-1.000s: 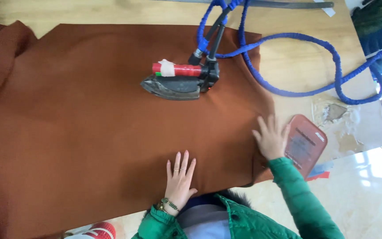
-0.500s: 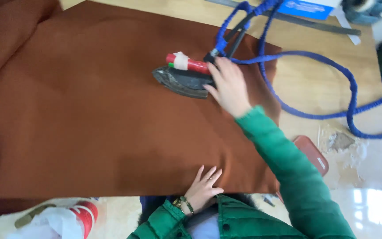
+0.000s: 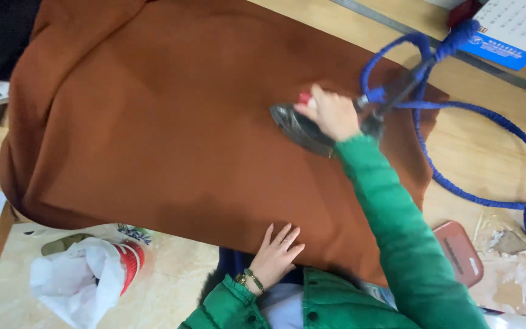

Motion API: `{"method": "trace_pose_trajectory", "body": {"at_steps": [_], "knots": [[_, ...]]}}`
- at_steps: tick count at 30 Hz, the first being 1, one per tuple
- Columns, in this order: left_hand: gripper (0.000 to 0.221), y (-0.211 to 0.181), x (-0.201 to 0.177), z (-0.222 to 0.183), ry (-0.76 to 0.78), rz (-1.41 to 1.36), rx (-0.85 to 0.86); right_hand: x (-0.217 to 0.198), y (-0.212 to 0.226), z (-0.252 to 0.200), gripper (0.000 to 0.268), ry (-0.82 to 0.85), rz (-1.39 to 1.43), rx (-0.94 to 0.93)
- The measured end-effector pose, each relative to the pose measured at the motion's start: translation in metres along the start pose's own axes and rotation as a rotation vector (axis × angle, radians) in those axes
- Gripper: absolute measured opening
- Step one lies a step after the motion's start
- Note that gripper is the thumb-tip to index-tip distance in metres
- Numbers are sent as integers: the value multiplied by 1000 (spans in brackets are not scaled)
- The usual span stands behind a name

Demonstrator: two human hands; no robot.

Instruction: The person is ironing a large piece of brown fabric on a work table using a professional steam iron.

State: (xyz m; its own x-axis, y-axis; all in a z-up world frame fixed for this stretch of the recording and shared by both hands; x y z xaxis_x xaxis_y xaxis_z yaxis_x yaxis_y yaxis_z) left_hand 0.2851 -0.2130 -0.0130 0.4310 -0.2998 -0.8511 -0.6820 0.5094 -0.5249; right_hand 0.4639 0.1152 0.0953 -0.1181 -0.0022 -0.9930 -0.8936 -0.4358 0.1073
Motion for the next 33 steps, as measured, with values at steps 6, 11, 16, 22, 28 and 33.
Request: {"method": "trace_pose_trajectory", "body": {"at_steps": [6,11,16,22,28,33], "knots": [[64,32,-15,-2,24,75,87,-10,80,-131,50,-96,-362,-54],[67,55,-30,1,113,73,156,-13,104,-203,50,-127,-130,105],[66,60,-21,5,165,142,235,-4,47,-200,53,-140,-286,282],[59,42,-17,18,201,116,295,-3,-21,-191,56,-112,-195,435],[60,45,-11,40,127,86,224,-44,-27,-194,52,63,260,400],[58,58,-20,51,62,128,115,-139,-116,-199,58,112,210,245]]}}
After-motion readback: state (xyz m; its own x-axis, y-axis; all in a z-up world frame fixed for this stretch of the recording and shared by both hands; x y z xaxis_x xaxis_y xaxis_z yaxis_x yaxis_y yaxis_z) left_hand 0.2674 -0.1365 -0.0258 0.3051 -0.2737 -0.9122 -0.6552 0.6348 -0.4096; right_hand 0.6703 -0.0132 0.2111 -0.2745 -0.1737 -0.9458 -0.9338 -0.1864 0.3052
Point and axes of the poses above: each hand's wrist, its own z-axis towards the middle knuckle, its own x-axis out of the palm, y = z × x, the point moved 2 cm from there along z, towards the middle knuckle, and after that the axes turned 10 degrees about -x, right-handed, at the moved point
